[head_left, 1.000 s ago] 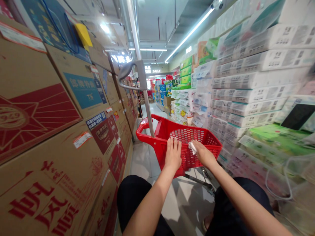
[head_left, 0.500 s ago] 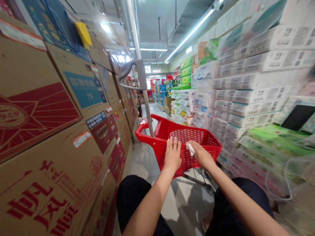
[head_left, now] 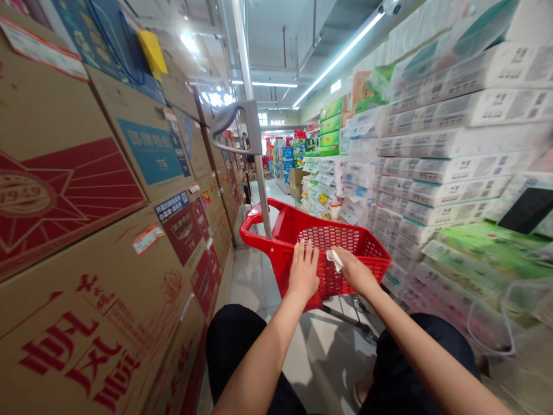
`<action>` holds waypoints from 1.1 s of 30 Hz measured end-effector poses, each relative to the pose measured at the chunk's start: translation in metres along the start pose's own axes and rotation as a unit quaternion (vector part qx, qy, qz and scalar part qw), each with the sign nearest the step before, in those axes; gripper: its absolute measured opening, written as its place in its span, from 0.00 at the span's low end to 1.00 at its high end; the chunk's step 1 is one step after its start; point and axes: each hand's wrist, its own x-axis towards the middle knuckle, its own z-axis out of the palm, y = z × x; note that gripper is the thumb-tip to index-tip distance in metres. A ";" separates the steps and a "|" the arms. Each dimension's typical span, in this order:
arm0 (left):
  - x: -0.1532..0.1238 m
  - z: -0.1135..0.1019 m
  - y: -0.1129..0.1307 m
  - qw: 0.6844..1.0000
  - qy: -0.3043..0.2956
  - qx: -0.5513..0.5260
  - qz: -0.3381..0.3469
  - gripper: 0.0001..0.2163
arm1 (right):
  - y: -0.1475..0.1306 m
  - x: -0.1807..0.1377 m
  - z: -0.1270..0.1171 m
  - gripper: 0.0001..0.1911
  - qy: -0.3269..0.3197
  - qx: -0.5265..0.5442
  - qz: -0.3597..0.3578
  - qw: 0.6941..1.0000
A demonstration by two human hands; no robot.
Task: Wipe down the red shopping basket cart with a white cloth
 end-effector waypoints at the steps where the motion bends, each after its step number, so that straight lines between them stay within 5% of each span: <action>1: 0.000 0.000 0.000 1.000 0.001 -0.002 0.001 0.40 | 0.010 -0.004 -0.006 0.34 0.004 -0.010 0.017 1.000; 5: 0.004 0.000 0.007 1.000 -0.009 0.001 -0.018 0.40 | 0.037 -0.018 -0.028 0.26 0.009 -0.041 0.051 0.998; 10: 0.011 0.001 0.027 0.998 -0.027 0.005 -0.051 0.42 | 0.023 -0.023 -0.027 0.21 0.010 -0.075 0.059 0.995; 20: 0.009 0.000 0.029 0.999 -0.033 -0.024 -0.033 0.33 | -0.039 -0.024 0.001 0.40 0.054 -0.081 -0.043 0.994; 24: 0.008 -0.004 0.028 0.999 -0.035 -0.016 -0.028 0.33 | -0.012 -0.034 -0.003 0.41 0.039 -0.085 -0.048 0.994; 29: 0.007 -0.004 0.030 0.999 -0.028 -0.025 -0.024 0.33 | 0.035 -0.057 -0.023 0.34 0.035 -0.107 0.036 0.993; 33: 0.008 -0.003 0.034 0.999 -0.021 -0.035 -0.028 0.34 | 0.017 -0.046 -0.024 0.34 0.020 -0.085 0.067 0.994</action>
